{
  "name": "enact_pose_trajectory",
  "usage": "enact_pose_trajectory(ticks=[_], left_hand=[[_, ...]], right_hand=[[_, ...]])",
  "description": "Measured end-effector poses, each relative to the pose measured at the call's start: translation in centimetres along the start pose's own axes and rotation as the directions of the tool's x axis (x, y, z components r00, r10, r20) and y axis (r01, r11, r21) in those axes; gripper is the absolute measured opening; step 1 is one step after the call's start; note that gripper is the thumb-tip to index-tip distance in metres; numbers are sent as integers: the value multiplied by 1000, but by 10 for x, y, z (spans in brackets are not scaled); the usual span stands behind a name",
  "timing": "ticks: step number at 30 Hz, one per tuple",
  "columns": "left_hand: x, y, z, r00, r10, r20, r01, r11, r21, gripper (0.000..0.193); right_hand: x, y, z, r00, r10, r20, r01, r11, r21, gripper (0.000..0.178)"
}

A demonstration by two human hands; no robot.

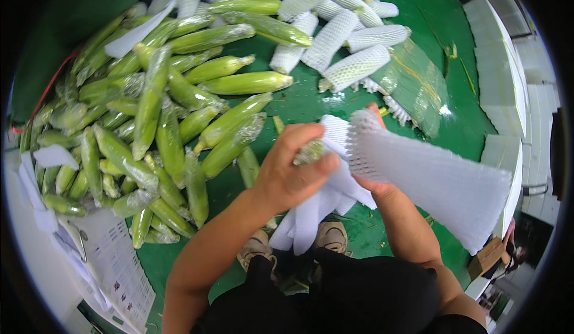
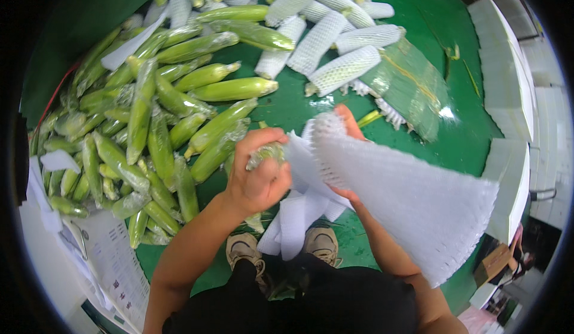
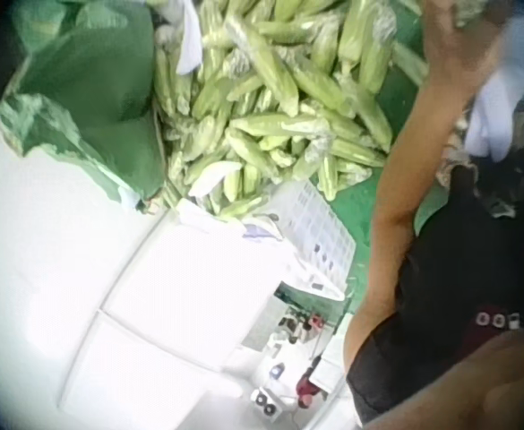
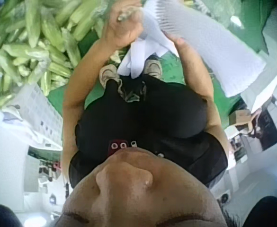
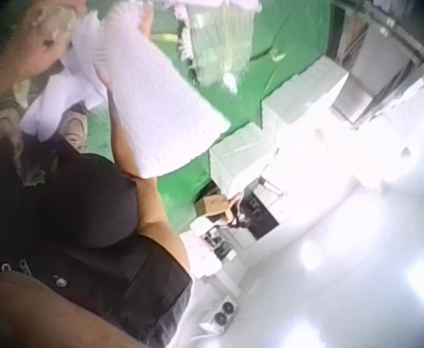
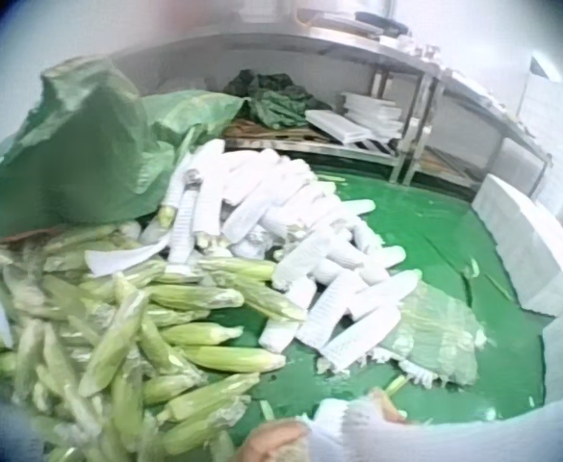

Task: The person wraps individual corn cobs in plastic film and then slides them into white mesh protective sleeves by hand.

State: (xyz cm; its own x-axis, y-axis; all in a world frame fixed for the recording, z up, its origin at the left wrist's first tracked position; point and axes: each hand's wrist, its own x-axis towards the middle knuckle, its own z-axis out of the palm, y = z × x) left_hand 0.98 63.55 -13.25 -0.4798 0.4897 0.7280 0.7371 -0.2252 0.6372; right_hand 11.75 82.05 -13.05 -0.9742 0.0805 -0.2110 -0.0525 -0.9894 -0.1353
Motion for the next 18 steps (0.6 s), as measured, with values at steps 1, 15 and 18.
enact_pose_trajectory(ticks=[1,15,18], left_hand=[[-7,-7,6,999,-33,16,31,993,111,67],[-9,7,15,661,-742,108,665,514,-542,30],[-2,0,15,619,-784,49,588,421,-690,46]], right_hand=[[0,5,18,996,8,92,-9,1000,8,56],[48,35,23,963,-92,-255,22,964,-266,42],[65,45,4,951,-68,-300,-27,952,-304,39]])
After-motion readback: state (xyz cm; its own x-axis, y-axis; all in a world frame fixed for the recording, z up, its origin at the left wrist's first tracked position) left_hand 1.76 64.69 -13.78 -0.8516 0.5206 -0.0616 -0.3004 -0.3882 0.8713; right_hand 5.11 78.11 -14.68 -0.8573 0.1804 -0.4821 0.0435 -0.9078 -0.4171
